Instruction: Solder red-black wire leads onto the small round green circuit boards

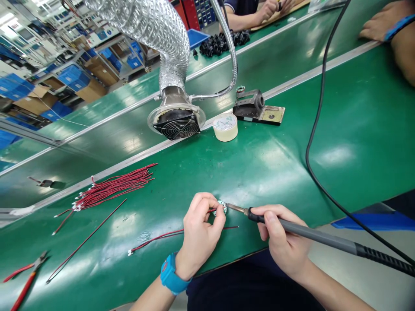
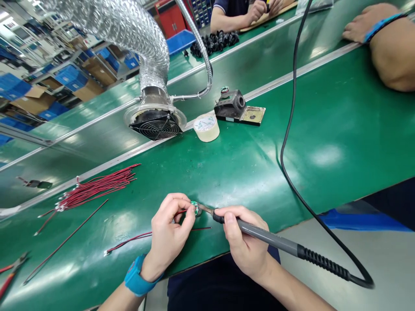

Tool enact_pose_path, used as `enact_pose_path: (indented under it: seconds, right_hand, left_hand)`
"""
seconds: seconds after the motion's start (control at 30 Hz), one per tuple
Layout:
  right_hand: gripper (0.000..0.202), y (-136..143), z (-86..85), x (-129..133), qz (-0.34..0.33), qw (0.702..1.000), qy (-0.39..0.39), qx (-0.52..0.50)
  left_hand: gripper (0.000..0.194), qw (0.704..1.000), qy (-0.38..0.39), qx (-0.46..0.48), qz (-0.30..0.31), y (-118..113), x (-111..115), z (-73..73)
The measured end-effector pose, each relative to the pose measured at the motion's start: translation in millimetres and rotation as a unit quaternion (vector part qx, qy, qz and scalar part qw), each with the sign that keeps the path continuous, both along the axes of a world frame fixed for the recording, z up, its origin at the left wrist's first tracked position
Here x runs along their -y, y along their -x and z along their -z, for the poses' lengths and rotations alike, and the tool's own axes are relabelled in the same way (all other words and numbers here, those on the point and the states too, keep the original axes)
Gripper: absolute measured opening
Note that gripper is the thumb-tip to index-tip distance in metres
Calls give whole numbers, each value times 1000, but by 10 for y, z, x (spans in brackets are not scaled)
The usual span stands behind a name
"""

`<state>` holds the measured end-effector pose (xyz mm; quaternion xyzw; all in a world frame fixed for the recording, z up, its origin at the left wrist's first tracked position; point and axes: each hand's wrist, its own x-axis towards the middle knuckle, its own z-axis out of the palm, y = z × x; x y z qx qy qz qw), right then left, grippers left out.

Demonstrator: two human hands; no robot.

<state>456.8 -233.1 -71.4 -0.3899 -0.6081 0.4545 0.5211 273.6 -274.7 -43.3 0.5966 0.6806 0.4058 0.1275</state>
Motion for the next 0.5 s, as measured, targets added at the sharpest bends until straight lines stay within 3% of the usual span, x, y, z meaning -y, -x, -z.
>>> enact_pose_path:
  seconds: [0.3, 0.5]
  right_hand:
    - [21, 2, 18, -9, -12, 1000, -4, 23]
    - [23, 21, -18, -9, 2, 999, 7, -42]
  left_hand:
    - [20, 1000, -5, -2, -15, -22, -28, -12]
    - [20, 1000, -1, -6, -13, -17, -35, -11]
